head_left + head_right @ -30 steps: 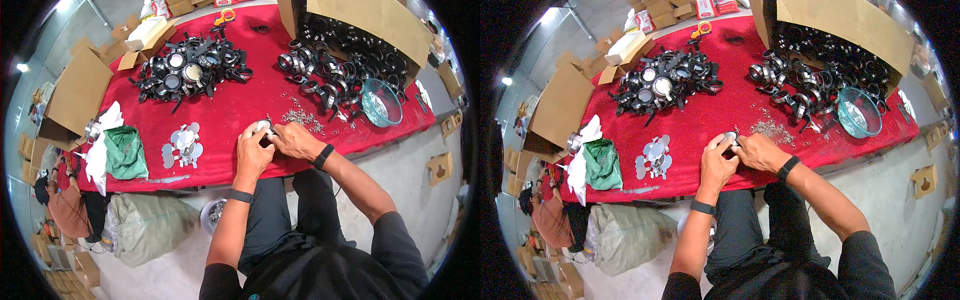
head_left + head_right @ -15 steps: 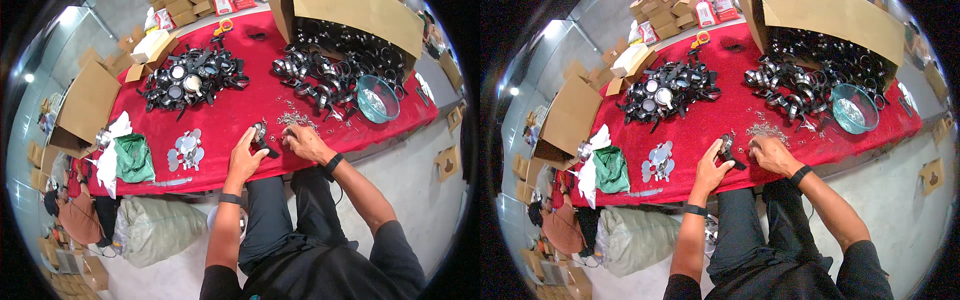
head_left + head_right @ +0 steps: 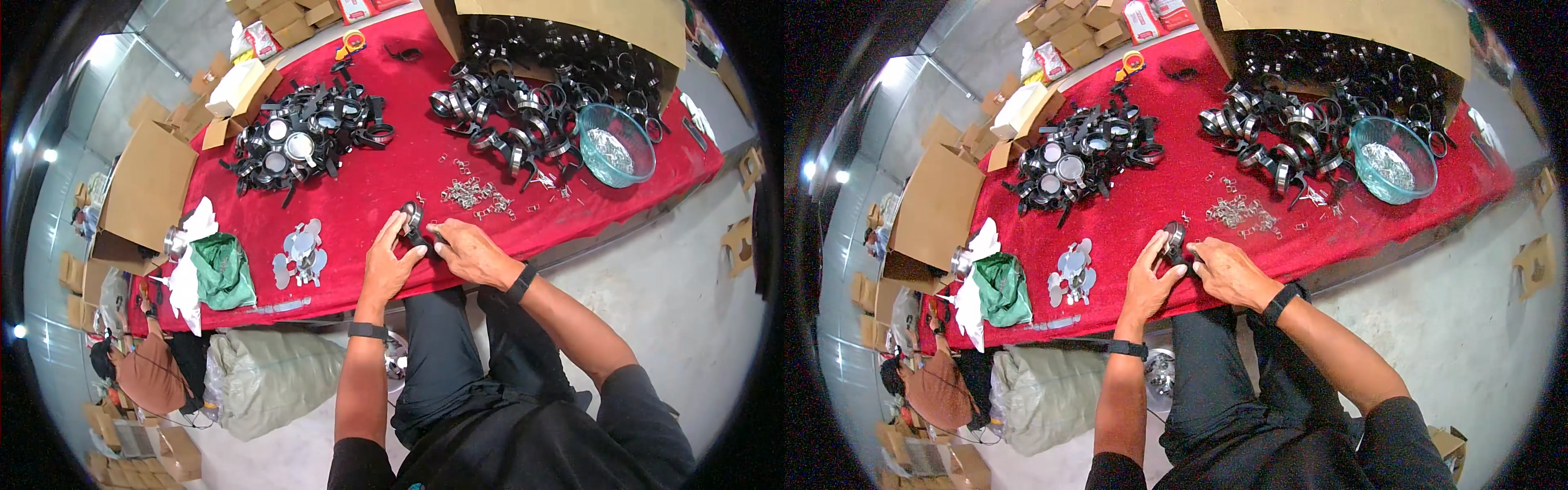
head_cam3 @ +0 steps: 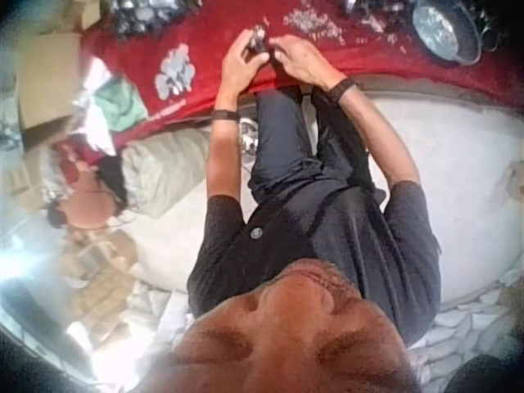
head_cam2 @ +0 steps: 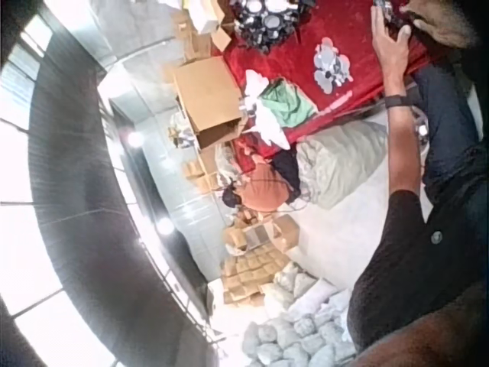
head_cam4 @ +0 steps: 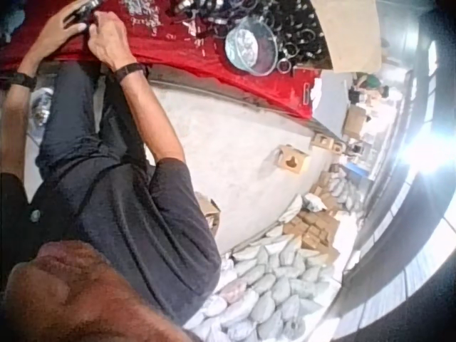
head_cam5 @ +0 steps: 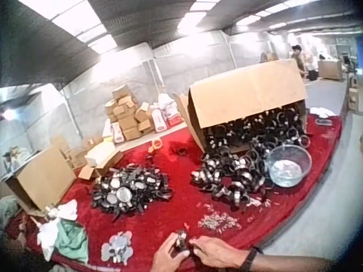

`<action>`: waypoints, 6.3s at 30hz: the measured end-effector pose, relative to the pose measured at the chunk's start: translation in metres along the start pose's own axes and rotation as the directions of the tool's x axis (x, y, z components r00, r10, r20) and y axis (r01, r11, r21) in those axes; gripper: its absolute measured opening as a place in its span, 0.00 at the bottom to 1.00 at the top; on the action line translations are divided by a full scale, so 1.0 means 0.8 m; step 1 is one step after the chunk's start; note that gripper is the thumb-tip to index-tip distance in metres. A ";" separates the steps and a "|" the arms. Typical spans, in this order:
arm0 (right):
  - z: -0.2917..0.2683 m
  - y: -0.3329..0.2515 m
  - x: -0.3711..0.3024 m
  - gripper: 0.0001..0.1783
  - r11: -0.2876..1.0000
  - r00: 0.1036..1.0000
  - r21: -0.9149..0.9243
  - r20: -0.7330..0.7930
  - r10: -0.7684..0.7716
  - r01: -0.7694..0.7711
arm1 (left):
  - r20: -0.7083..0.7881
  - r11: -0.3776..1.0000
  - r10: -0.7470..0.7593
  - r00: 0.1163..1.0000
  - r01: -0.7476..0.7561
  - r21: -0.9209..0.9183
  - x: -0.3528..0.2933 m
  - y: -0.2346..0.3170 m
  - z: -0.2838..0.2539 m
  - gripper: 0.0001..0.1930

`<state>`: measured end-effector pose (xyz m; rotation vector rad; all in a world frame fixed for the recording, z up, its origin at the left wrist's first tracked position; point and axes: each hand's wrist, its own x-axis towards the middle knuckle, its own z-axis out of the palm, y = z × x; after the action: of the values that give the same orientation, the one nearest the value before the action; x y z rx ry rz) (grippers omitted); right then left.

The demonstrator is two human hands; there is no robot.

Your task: The person is manually assembling small metal components, attaching rings to circular plates.

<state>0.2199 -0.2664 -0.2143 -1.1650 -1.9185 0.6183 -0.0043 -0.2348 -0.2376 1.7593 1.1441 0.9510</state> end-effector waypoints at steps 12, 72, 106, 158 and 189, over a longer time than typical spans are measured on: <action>-0.025 0.000 0.025 0.22 0.954 0.965 -0.182 0.071 0.253 -0.237 | -0.111 0.942 0.032 0.993 0.008 0.336 0.006 0.035 0.022 0.40; -0.162 0.052 0.029 0.17 0.879 0.722 -0.306 -0.689 0.061 -0.366 | -0.387 0.733 0.320 0.865 0.033 0.679 -0.044 -0.018 0.011 0.20; -0.178 0.061 -0.014 0.17 0.817 0.904 -0.530 -0.426 -0.025 -0.228 | -0.143 0.894 0.195 0.970 -0.116 0.432 -0.012 0.004 0.018 0.21; 0.026 -0.051 -0.009 0.25 0.970 0.854 -0.115 -0.504 0.130 -0.215 | -0.498 0.687 0.390 0.775 0.115 0.717 -0.048 -0.029 -0.146 0.09; -0.068 -0.040 0.030 0.15 0.843 0.874 -0.233 -0.171 0.456 -0.485 | -0.222 0.974 -0.201 0.954 0.219 0.060 0.026 -0.026 -0.029 0.33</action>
<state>0.2420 -0.2594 -0.1512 -1.8418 -1.6582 0.5399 -0.0258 -0.2046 -0.2442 1.5880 1.4971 0.9921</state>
